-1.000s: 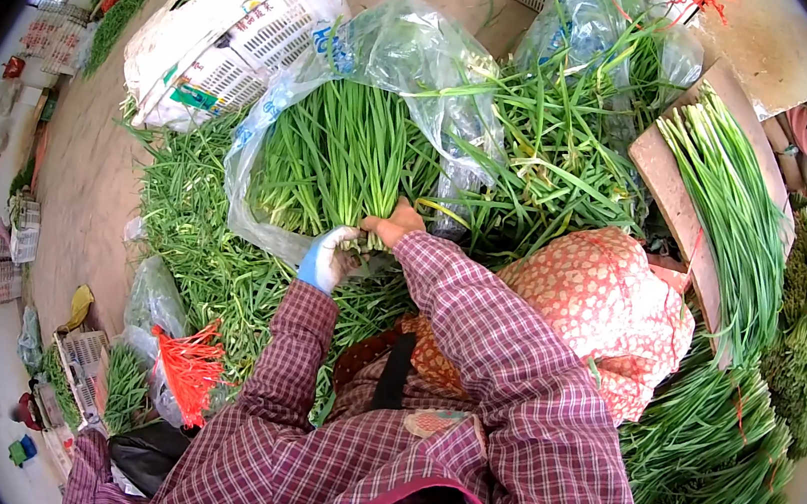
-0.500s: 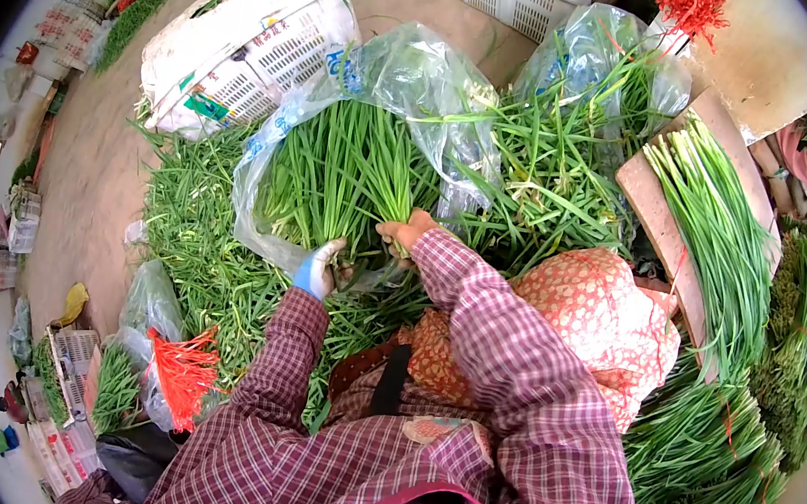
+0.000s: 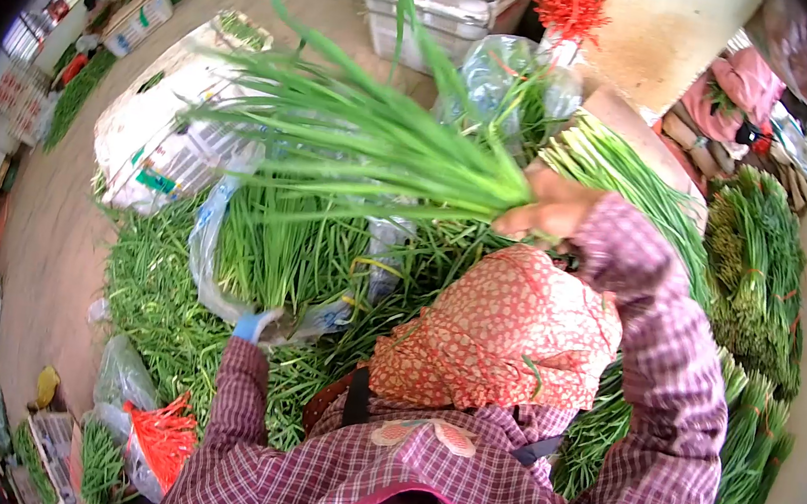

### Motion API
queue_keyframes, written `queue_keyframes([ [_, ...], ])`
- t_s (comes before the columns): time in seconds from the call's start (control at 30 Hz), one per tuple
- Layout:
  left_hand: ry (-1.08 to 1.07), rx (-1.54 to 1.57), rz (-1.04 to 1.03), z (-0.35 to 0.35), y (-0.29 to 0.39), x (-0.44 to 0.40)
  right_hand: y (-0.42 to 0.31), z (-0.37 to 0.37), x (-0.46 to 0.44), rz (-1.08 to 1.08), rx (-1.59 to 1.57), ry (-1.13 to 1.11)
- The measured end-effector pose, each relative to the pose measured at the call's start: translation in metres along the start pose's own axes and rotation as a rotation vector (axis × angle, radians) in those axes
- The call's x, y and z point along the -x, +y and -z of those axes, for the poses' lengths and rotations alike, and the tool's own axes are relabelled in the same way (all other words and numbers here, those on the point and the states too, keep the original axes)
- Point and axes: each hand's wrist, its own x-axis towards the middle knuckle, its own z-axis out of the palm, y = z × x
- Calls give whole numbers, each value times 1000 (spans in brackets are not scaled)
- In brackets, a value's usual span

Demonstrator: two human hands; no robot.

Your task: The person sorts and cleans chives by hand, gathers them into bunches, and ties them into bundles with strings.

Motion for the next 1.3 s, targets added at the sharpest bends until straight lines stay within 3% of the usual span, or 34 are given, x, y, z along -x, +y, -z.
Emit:
queue_keyframes([
  [0.07, 109, -549, -127, 23, 21, 32, 34, -13, -25, 27, -36, -64],
  [0.1, 192, -852, -287, 37, 41, 54, 33, -14, -26, 31, -40, -119],
  [0.13, 173, -699, -500, 48, 55, 75, 31, -16, -27, 32, -48, -179],
  [0.17, 34, -617, -477, 46, 112, 125, 17, -17, -22, -36, -27, -210],
  [0.2, 50, -518, -702, 47, 135, 150, 7, -20, -20, -81, 51, -200],
  [0.27, 22, -366, -1040, 30, 198, 208, 0, -22, -24, 71, -3, -416],
  [0.33, -148, -309, -1395, -3, 256, 250, -13, -32, -29, 184, 126, -459],
  [0.4, -150, -709, -1562, -36, 302, 272, -36, -37, -27, 259, 221, -635],
  [0.47, -411, -923, -1517, -72, 328, 270, -54, -42, -20, 325, 286, -736],
  [0.53, -989, -719, -1080, -99, 320, 225, -66, -41, -10, 290, 261, -735],
  [0.57, -1127, -661, -616, -103, 315, 223, -67, -39, -7, 249, 242, -742],
  [0.63, -1457, -213, -312, -115, 263, 182, -60, -37, -11, 240, 318, -730],
  [0.73, -1389, -44, -159, -118, 203, 183, -56, -35, -13, 260, 430, -655],
  [0.87, -1048, 70, -280, -118, 181, 215, -51, -27, -32, 308, 459, -461],
  [0.93, -943, 107, -324, -111, 187, 217, -46, -14, -31, 405, 248, -228],
  [1.13, -623, 17, -484, -96, 195, 202, -4, -6, -38, 557, 202, 611],
  [1.27, -415, 38, -593, -96, 195, 192, -9, -49, -39, 974, 180, 890],
  [1.3, -402, -18, -561, -94, 196, 190, -17, -59, -30, 949, 274, 872],
])
